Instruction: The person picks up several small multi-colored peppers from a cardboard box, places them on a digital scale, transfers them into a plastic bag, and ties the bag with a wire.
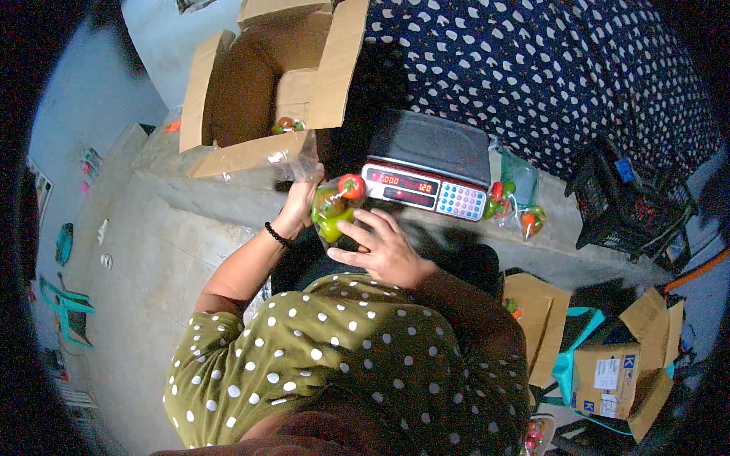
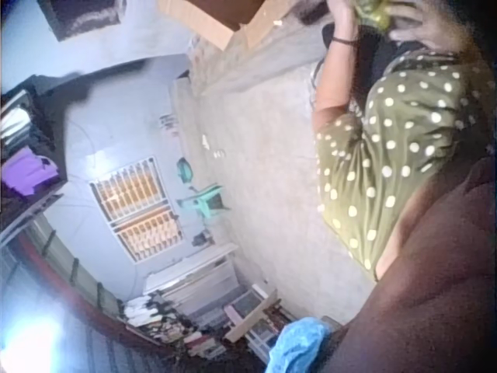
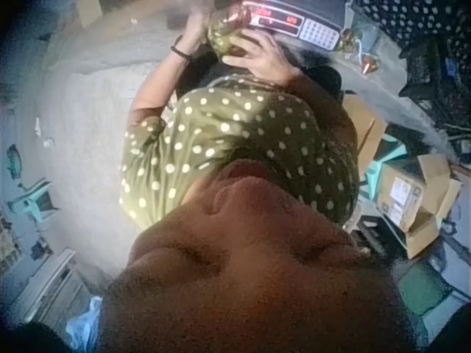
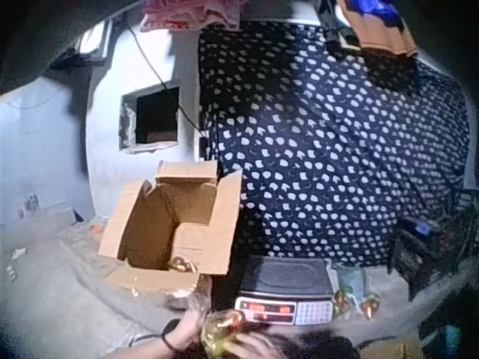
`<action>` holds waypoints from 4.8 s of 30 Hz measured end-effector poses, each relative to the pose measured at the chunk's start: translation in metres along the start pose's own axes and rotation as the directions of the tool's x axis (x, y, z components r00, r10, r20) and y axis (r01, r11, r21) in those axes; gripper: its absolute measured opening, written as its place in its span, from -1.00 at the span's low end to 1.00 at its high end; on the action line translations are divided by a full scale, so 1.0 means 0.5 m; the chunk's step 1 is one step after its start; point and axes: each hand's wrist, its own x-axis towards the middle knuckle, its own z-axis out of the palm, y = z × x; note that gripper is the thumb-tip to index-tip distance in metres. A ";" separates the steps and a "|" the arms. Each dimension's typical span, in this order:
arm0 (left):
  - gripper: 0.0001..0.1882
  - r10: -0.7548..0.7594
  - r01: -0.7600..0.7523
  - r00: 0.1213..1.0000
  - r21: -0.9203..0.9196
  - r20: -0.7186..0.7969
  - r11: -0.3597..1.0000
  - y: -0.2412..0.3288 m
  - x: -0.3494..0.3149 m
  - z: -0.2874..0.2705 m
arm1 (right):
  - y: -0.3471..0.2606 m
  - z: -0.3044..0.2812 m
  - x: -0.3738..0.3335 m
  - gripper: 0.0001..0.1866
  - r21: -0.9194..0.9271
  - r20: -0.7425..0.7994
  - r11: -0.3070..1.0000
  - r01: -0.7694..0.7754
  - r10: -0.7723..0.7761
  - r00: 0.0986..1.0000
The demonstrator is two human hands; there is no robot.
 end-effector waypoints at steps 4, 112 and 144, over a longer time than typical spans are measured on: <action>-0.70 -0.157 0.157 0.988 0.100 -0.007 0.982 -0.039 -0.047 0.027 | 0.043 0.016 -0.003 -0.29 -0.150 -0.044 0.983 -0.106 0.101 0.994; -0.76 0.495 -0.855 0.499 0.496 0.712 0.149 0.083 -0.085 0.223 | 0.158 -0.234 0.094 -0.76 -0.243 -0.132 0.841 -0.483 0.465 0.876; -0.79 0.507 -0.792 0.568 0.598 0.648 0.123 0.094 -0.059 0.214 | 0.155 -0.231 0.097 -0.75 -0.188 -0.099 0.870 -0.456 0.445 0.890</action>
